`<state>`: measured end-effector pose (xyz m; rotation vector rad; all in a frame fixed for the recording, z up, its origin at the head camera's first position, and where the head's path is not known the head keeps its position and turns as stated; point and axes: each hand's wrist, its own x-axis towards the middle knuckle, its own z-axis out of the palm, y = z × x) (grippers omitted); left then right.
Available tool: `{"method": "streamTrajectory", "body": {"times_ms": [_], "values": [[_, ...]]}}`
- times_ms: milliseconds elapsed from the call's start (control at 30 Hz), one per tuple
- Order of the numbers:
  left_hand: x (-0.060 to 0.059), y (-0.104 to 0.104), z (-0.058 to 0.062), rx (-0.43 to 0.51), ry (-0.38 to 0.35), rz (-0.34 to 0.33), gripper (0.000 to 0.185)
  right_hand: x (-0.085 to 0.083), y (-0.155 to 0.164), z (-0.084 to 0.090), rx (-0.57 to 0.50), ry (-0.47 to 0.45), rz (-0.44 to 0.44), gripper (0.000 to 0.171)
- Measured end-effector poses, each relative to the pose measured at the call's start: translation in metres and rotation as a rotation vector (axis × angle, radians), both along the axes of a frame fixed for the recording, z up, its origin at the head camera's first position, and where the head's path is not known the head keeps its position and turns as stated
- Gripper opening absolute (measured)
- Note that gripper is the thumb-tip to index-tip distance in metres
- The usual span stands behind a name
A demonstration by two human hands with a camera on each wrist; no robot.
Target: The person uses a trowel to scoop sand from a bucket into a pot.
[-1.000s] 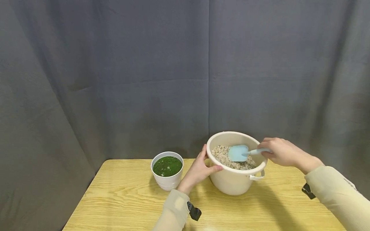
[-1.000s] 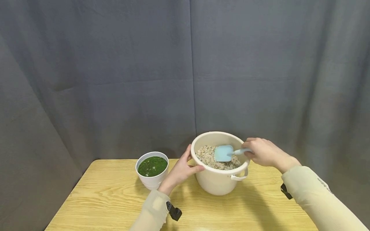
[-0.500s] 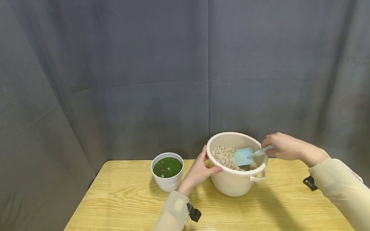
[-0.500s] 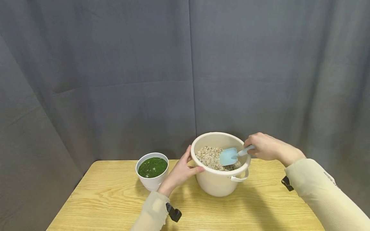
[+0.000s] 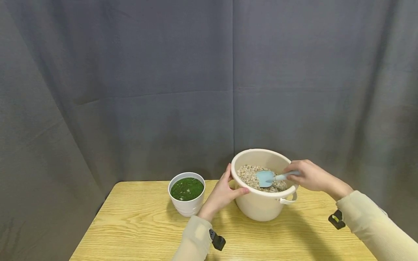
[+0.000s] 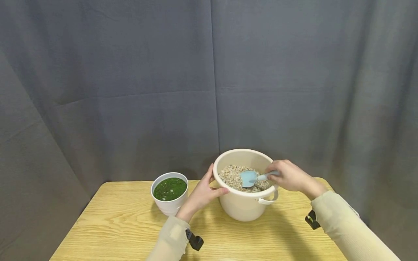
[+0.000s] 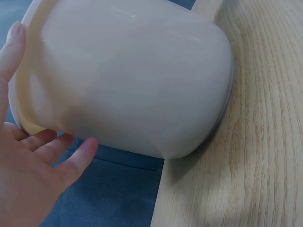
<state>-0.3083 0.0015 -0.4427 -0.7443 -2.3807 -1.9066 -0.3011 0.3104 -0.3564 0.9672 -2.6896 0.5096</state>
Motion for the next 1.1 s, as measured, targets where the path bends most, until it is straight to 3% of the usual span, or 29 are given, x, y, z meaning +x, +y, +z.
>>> {"method": "streamTrajectory", "body": {"times_ms": [333, 700, 933, 1100], "values": [[0.003, 0.004, 0.002, -0.027, -0.001, -0.001, 0.116, 0.003, 0.003, 0.000, -0.032, -0.024, -0.037, 0.014], [0.001, 0.010, 0.000, -0.052, 0.002, 0.016, 0.116, 0.005, 0.000, -0.007, -0.077, 0.017, -0.002, 0.014], [-0.001, 0.009, 0.000, -0.059, 0.008, 0.024, 0.116, 0.004, -0.007, -0.007, -0.147, -0.064, -0.031, 0.012], [-0.002, 0.007, 0.003, -0.054, 0.021, 0.031, 0.115, 0.004, -0.011, -0.009, -0.150, -0.046, -0.032, 0.015]]}}
